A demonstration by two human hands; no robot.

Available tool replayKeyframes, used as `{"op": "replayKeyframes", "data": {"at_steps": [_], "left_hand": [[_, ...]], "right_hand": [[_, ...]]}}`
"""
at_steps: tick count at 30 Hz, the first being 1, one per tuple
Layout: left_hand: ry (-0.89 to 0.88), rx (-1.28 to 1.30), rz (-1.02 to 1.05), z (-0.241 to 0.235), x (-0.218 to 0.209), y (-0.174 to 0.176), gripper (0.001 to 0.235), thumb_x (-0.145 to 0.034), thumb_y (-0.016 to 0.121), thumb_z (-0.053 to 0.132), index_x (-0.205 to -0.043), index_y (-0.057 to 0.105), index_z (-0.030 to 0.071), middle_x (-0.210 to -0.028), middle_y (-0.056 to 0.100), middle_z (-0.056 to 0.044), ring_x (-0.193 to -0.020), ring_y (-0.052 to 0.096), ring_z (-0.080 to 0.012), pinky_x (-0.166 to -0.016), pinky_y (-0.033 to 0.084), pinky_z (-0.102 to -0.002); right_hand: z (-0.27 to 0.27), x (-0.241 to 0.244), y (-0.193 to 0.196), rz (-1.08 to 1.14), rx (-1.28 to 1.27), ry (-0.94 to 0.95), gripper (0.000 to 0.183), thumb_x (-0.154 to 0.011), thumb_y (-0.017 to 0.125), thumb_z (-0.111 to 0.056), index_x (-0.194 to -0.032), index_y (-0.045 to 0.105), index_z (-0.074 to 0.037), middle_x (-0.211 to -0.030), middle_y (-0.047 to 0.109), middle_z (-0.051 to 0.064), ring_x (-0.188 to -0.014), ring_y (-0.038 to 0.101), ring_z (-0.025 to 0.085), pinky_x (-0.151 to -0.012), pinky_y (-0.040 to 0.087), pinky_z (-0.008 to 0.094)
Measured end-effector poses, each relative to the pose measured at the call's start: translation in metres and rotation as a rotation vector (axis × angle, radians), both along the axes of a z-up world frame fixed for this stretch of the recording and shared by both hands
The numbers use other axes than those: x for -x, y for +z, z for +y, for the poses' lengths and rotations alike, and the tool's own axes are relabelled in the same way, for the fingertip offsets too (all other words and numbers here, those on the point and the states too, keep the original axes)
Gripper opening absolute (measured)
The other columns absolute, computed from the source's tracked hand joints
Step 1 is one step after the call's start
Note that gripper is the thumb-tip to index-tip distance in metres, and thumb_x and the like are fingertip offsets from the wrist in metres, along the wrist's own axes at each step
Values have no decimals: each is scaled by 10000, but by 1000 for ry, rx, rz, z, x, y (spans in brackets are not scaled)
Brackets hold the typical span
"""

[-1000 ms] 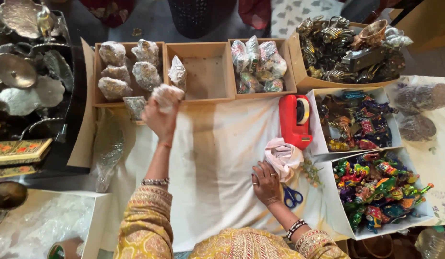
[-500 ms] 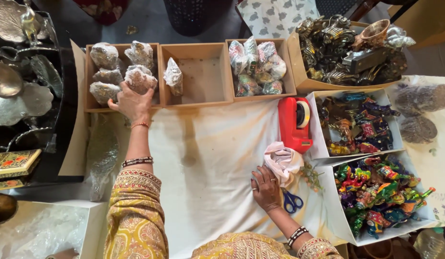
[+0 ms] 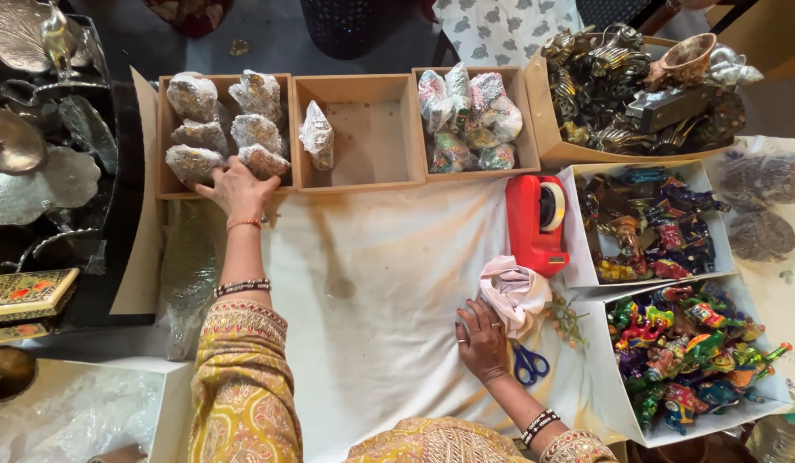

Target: The person wipes a small copper-colored figurine with a white cloth, then wraps it in bubble wrap and secures it with tape. They place the wrapped item into a cardboard box and pick up a colorful glass ornament from a nearby container.

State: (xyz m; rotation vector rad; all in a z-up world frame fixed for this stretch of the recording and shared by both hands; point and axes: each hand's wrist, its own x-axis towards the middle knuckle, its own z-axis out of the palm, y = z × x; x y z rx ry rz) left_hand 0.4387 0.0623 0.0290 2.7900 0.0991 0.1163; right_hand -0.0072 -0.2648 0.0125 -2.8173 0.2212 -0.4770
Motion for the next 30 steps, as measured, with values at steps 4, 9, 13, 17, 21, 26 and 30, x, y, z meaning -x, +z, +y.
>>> {"op": "replayKeyframes", "data": {"at_steps": [4, 9, 13, 17, 21, 26, 30], "left_hand": [[11, -177, 138, -7, -8, -6, 883, -674, 835, 624, -1311, 606, 56, -1237, 688, -150, -1307, 535, -317, -1140, 126, -754], [27, -299, 160, -12, -11, -5, 926, -686, 821, 671, -1296, 617, 5, -1232, 687, -138, -1299, 531, -330, -1125, 111, -761], [28, -226, 189, -16, -6, 9, 1017, -658, 843, 657, -1376, 527, 9, -1295, 647, -144, -1323, 499, -333, -1109, 132, -735], [112, -52, 293, -28, 19, 48, 1192, -742, 836, 593, -1622, 283, 8, -1389, 624, -153, -1379, 506, -321, -1242, 115, -667], [78, 127, -209, -48, 83, 44, 1090, -726, 830, 451, -1567, 315, -15, -1522, 457, -168, -1400, 434, -312, -1153, 130, -681], [-487, 245, -368, -84, 199, -1, 806, -941, 680, 407, -1569, 371, 8, -1624, 346, -225, -1539, 316, -367, -1259, 208, -602], [-689, 47, -150, -90, 283, -44, 729, -952, 611, 446, -1536, 401, 62, -1607, 353, -183, -1529, 284, -330, -1225, 174, -626]], "right_hand": [[0, 2, 0, -2, 0, 1, 315, -852, 698, -185, -1154, 627, -129, -1283, 612, 91, -1283, 556, 322, -1077, 429, 481], [1, 2, 3, 4, -4, 4, 313, -860, 698, -190, -1158, 627, -127, -1283, 611, 94, -1284, 554, 325, -1073, 429, 479], [0, 1, 2, 6, -4, -2, 312, -861, 697, -194, -1158, 629, -126, -1287, 612, 92, -1285, 553, 326, -1080, 427, 478], [0, 2, 0, 16, 2, -6, 307, -867, 692, -197, -1160, 632, -126, -1294, 614, 96, -1295, 549, 324, -1086, 424, 477], [0, 3, -1, -14, -2, -19, 297, -871, 690, -199, -1155, 635, -132, -1294, 618, 87, -1294, 547, 321, -1088, 421, 479], [2, 3, 1, -1, -12, -26, 288, -868, 687, -195, -1145, 639, -137, -1320, 617, 88, -1303, 543, 320, -1086, 419, 476], [3, 3, 3, -8, -36, -38, 293, -866, 687, -186, -1150, 643, -133, -1320, 615, 87, -1304, 541, 316, -1092, 419, 474]]}}
